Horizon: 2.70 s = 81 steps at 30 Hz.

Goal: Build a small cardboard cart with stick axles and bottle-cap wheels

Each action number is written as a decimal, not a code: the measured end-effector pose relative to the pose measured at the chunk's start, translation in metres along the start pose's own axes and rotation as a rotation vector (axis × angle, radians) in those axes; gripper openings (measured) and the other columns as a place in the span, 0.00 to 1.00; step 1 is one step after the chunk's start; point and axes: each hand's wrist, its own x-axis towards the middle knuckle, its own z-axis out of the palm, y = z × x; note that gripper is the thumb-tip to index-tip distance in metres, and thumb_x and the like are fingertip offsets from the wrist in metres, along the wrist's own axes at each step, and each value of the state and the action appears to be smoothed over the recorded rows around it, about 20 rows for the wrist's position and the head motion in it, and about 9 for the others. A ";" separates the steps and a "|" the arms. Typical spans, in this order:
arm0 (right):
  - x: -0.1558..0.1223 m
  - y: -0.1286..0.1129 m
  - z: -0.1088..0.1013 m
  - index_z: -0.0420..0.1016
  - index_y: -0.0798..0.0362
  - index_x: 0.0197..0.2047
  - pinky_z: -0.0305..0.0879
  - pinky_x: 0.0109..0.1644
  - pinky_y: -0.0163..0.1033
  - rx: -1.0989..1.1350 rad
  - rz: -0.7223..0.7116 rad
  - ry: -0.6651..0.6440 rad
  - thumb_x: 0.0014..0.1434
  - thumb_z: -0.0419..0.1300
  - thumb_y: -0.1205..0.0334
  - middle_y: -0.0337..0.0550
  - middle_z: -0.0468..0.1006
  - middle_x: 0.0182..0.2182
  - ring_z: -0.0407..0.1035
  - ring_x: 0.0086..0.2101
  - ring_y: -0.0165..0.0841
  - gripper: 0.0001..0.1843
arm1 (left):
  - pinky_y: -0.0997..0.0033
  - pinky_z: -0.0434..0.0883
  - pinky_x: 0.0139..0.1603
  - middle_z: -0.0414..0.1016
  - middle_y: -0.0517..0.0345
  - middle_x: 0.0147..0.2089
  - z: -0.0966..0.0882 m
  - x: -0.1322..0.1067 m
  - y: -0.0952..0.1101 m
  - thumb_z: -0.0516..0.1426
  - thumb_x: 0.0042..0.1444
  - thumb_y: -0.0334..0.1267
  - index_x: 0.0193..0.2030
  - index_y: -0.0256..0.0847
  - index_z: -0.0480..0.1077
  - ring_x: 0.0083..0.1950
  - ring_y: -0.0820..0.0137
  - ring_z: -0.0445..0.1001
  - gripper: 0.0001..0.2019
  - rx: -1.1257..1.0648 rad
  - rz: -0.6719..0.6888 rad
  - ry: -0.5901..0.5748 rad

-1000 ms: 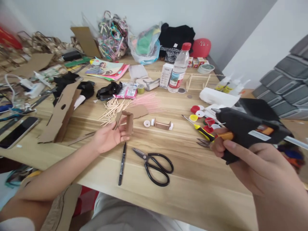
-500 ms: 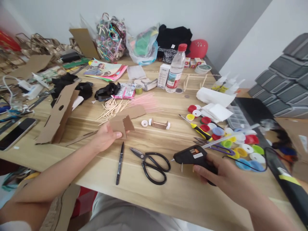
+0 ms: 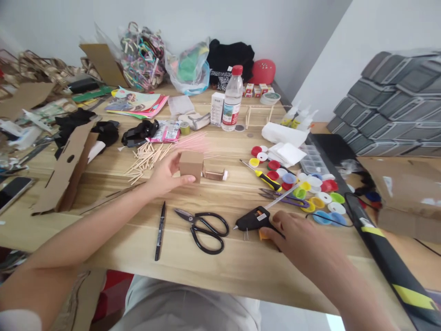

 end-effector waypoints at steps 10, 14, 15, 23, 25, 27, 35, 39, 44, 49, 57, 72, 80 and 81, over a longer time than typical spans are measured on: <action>0.069 -0.074 -0.001 0.62 0.47 0.67 0.76 0.35 0.46 0.308 -0.467 0.364 0.64 0.59 0.41 0.52 0.82 0.49 0.78 0.31 0.40 0.34 | 0.55 0.70 0.64 0.73 0.45 0.61 0.047 0.018 0.002 0.67 0.57 0.48 0.61 0.44 0.66 0.63 0.55 0.71 0.28 0.397 0.203 0.182; 0.101 -0.087 0.006 0.63 0.50 0.66 0.75 0.39 0.47 0.343 -0.502 0.354 0.63 0.61 0.50 0.45 0.81 0.36 0.79 0.33 0.44 0.31 | 0.54 0.68 0.66 0.72 0.43 0.63 0.052 0.014 0.005 0.65 0.59 0.45 0.63 0.43 0.67 0.65 0.53 0.69 0.27 0.442 0.228 0.179; 0.105 -0.086 0.004 0.64 0.50 0.65 0.75 0.40 0.47 0.338 -0.515 0.352 0.62 0.61 0.52 0.44 0.80 0.35 0.79 0.33 0.44 0.30 | 0.54 0.69 0.65 0.71 0.43 0.63 0.050 0.012 0.004 0.66 0.58 0.45 0.64 0.43 0.66 0.65 0.54 0.69 0.29 0.433 0.215 0.161; 0.123 -0.060 -0.012 0.71 0.51 0.62 0.75 0.38 0.45 0.387 -0.543 0.079 0.58 0.61 0.59 0.39 0.79 0.29 0.76 0.30 0.39 0.28 | 0.51 0.66 0.70 0.76 0.46 0.64 0.012 0.005 -0.011 0.68 0.53 0.43 0.59 0.44 0.73 0.65 0.55 0.73 0.27 0.362 0.040 0.051; 0.127 -0.055 -0.010 0.72 0.52 0.62 0.75 0.39 0.45 0.405 -0.538 0.076 0.57 0.61 0.59 0.39 0.79 0.30 0.76 0.31 0.39 0.28 | 0.51 0.66 0.71 0.77 0.47 0.63 0.007 0.010 -0.016 0.67 0.53 0.41 0.58 0.44 0.75 0.65 0.55 0.73 0.24 0.350 0.009 0.034; 0.130 -0.051 -0.008 0.73 0.53 0.62 0.75 0.40 0.45 0.415 -0.534 0.084 0.57 0.61 0.60 0.41 0.79 0.32 0.76 0.32 0.39 0.28 | 0.50 0.65 0.72 0.77 0.47 0.64 0.007 0.016 -0.021 0.68 0.51 0.38 0.58 0.44 0.76 0.67 0.54 0.73 0.25 0.350 -0.014 0.014; 0.130 -0.053 -0.011 0.76 0.51 0.60 0.77 0.43 0.46 0.322 -0.646 0.106 0.55 0.60 0.63 0.46 0.84 0.42 0.77 0.34 0.39 0.28 | 0.46 0.63 0.72 0.79 0.44 0.63 0.013 0.032 -0.028 0.70 0.46 0.34 0.60 0.41 0.76 0.67 0.49 0.73 0.31 0.452 -0.074 -0.072; 0.132 -0.054 -0.010 0.76 0.52 0.62 0.77 0.44 0.47 0.281 -0.658 0.130 0.55 0.59 0.63 0.49 0.84 0.46 0.77 0.34 0.39 0.30 | 0.46 0.66 0.68 0.82 0.45 0.58 0.013 0.035 -0.030 0.70 0.45 0.32 0.59 0.41 0.76 0.61 0.49 0.77 0.31 0.502 -0.067 -0.093; 0.134 -0.052 -0.009 0.76 0.51 0.62 0.76 0.43 0.47 0.260 -0.661 0.127 0.56 0.60 0.62 0.48 0.84 0.44 0.78 0.34 0.39 0.30 | 0.49 0.69 0.65 0.84 0.50 0.52 0.012 0.033 -0.034 0.68 0.48 0.33 0.57 0.44 0.77 0.56 0.53 0.80 0.27 0.492 -0.057 -0.076; 0.135 -0.050 -0.010 0.75 0.53 0.63 0.76 0.43 0.46 0.259 -0.628 0.145 0.57 0.60 0.61 0.47 0.84 0.42 0.78 0.34 0.39 0.30 | 0.48 0.67 0.65 0.85 0.51 0.50 0.014 0.030 -0.035 0.69 0.47 0.33 0.60 0.45 0.74 0.57 0.51 0.79 0.30 0.503 -0.080 -0.052; 0.134 -0.049 -0.009 0.74 0.51 0.64 0.77 0.45 0.48 0.257 -0.662 0.147 0.58 0.60 0.61 0.49 0.84 0.46 0.78 0.36 0.41 0.30 | 0.49 0.68 0.64 0.84 0.51 0.49 0.017 0.030 -0.036 0.70 0.46 0.36 0.61 0.45 0.73 0.54 0.51 0.79 0.32 0.502 -0.105 -0.046; 0.161 -0.062 -0.043 0.80 0.43 0.57 0.68 0.37 0.37 0.069 -0.810 -0.057 0.50 0.60 0.70 0.36 0.82 0.35 0.72 0.30 0.32 0.31 | 0.53 0.68 0.67 0.81 0.48 0.56 0.007 0.033 -0.020 0.73 0.42 0.45 0.52 0.42 0.78 0.61 0.52 0.77 0.28 0.181 -0.103 -0.099; 0.164 -0.056 -0.022 0.76 0.47 0.63 0.75 0.43 0.41 0.193 -0.767 0.070 0.52 0.57 0.71 0.44 0.85 0.50 0.79 0.42 0.39 0.34 | 0.63 0.74 0.50 0.80 0.60 0.29 0.025 0.036 -0.019 0.68 0.49 0.40 0.27 0.40 0.76 0.37 0.64 0.78 0.08 0.158 -0.141 -0.030; 0.163 -0.053 -0.018 0.76 0.48 0.62 0.76 0.44 0.42 0.209 -0.740 0.086 0.52 0.56 0.71 0.45 0.85 0.50 0.80 0.43 0.39 0.34 | 0.63 0.74 0.50 0.80 0.61 0.29 0.026 0.035 -0.019 0.68 0.50 0.40 0.26 0.40 0.76 0.37 0.64 0.78 0.08 0.187 -0.145 -0.019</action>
